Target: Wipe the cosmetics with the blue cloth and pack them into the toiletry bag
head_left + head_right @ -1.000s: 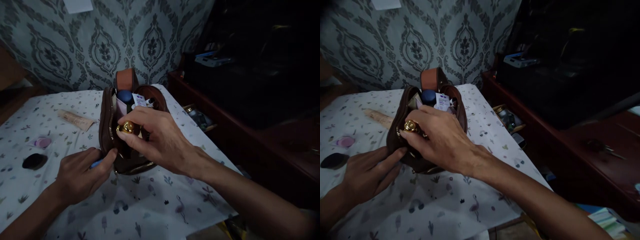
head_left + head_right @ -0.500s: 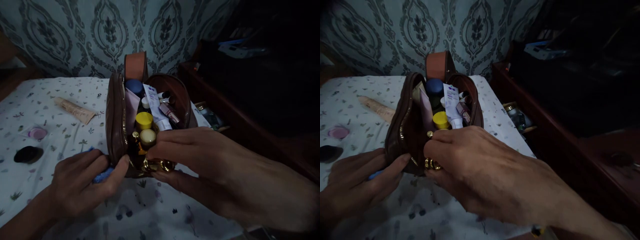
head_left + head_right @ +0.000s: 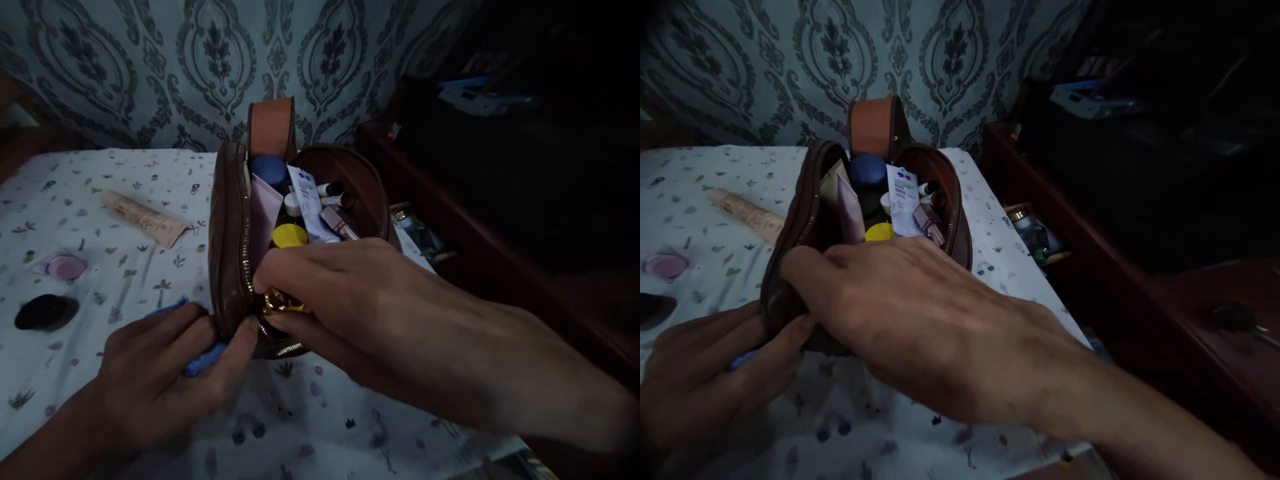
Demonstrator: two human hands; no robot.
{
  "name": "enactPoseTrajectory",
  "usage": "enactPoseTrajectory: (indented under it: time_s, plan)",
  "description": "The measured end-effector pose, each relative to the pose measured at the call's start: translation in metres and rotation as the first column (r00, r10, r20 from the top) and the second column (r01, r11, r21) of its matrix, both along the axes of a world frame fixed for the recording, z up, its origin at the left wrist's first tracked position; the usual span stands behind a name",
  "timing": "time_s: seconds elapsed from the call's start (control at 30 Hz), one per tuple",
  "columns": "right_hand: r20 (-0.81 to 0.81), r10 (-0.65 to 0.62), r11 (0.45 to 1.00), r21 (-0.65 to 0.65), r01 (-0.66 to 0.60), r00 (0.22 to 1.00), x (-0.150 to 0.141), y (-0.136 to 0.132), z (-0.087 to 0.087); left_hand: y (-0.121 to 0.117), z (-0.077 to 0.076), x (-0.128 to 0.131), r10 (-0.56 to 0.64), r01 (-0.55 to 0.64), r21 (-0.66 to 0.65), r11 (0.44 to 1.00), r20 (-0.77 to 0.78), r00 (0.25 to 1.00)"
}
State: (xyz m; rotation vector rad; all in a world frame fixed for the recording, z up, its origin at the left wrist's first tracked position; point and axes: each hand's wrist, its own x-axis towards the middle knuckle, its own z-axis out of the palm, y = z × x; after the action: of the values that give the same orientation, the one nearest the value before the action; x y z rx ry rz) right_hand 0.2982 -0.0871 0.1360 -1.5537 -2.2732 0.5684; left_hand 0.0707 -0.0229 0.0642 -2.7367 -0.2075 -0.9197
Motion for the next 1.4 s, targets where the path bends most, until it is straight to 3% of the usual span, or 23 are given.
enactPoseTrajectory:
  time_s: [0.1, 0.2, 0.43, 0.73, 1.0, 1.4]
  plan:
    - [0.035, 0.067, 0.996, 0.059, -0.069, 0.997, -0.007, 0.01, 0.001, 0.002, 0.0, 0.0, -0.01, 0.011, 0.024, 1.0, -0.022, 1.0]
    - [0.043, 0.052, 0.992, 0.114, -0.057, 0.998, -0.009, 0.018, -0.005, 0.002, 0.001, 0.002, 0.008, -0.007, 0.029, 1.0, -0.025, 1.0]
    - [0.025, 0.111, 0.989, 0.09, -0.113, 0.993, -0.008, 0.024, -0.018, 0.0, 0.002, 0.004, 0.011, -0.011, 0.063, 0.998, 0.01, 1.0]
    - [0.126, 0.071, 0.997, 0.029, -0.075, 0.99, -0.013, 0.03, -0.013, 0.002, 0.002, 0.004, -0.014, 0.013, 0.091, 0.996, 0.012, 1.0]
    - [0.186, 0.122, 0.985, 0.098, -0.141, 0.975, -0.012, 0.033, -0.015, 0.002, -0.003, 0.003, -0.001, -0.001, 0.089, 0.996, 0.025, 1.0]
    - [0.189, 0.092, 0.995, 0.028, -0.1, 0.978, -0.016, 0.035, -0.012, 0.002, -0.001, 0.003, -0.022, 0.02, 0.081, 0.997, 0.015, 1.0]
